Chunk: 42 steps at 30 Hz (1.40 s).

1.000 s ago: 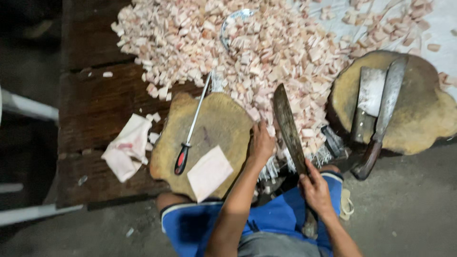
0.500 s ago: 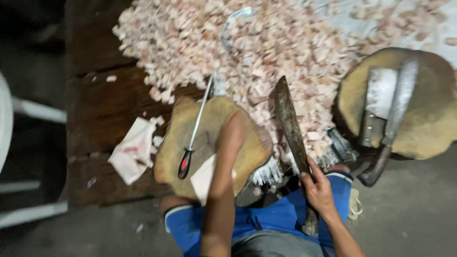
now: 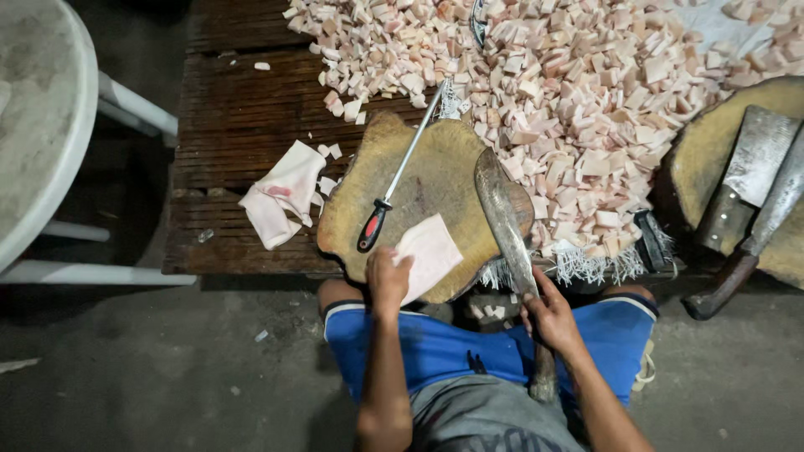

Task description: The person is chopping slabs of white and pinkish food items into small pieces on a wooden cutting board using a machete.

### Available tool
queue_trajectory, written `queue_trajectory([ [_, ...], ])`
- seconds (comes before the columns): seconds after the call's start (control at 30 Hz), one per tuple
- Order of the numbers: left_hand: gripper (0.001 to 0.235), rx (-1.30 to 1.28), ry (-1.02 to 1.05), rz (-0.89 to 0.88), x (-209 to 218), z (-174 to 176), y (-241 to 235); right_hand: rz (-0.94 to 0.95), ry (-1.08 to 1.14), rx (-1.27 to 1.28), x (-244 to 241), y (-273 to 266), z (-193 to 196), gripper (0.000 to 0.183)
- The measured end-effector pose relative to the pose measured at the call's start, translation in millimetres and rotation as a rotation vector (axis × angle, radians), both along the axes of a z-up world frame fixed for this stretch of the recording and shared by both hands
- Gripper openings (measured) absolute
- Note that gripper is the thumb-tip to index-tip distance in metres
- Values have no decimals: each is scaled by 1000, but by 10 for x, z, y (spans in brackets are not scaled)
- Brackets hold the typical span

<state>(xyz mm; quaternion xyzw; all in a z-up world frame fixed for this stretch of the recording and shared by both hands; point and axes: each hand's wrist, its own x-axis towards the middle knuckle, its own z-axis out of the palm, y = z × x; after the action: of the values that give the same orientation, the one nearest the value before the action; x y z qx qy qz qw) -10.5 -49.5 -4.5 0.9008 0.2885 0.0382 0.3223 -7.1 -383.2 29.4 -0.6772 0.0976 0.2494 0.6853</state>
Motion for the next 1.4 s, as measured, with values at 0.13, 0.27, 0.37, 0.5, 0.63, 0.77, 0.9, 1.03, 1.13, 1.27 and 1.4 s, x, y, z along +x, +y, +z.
queue_trajectory([
  [0.13, 56, -147, -92, 1, 120, 205, -139, 4, 21, -65, 10, -60, -4, 68],
  [0.27, 59, -662, -295, -314, 382, 787, -152, -21, -56, -102, 11, -180, 44, 69],
  [0.37, 57, -801, -100, -567, 604, 1200, -162, -90, -142, -119, -71, -325, 114, 65],
  [0.5, 67, -686, 216, -645, 1365, 1294, -318, -142, -278, -329, -153, -446, 240, 63],
  [0.63, 87, -112, 14, -564, 1704, 877, -480, -83, -361, -588, -213, -456, 387, 63],
  [0.77, 96, 178, 179, -226, 1207, 401, -554, 76, -598, -701, -180, -423, 498, 68],
  [0.9, 96, 61, 155, -148, 980, 49, -635, 192, -612, -749, -163, -337, 463, 67],
  [1.03, 67, -61, -108, -128, 1119, -297, -776, 233, -606, -719, -35, -215, 437, 68],
  [1.13, 65, -403, -385, 23, 1391, -583, -933, 217, -616, -716, 5, -149, 456, 68],
  [1.27, 58, -806, -596, 60, 1651, -732, -863, 194, -665, -757, 80, -137, 564, 67],
  [1.4, 42, -585, -494, 113, 1437, -621, -509, 215, -731, -757, 10, -111, 615, 70],
])
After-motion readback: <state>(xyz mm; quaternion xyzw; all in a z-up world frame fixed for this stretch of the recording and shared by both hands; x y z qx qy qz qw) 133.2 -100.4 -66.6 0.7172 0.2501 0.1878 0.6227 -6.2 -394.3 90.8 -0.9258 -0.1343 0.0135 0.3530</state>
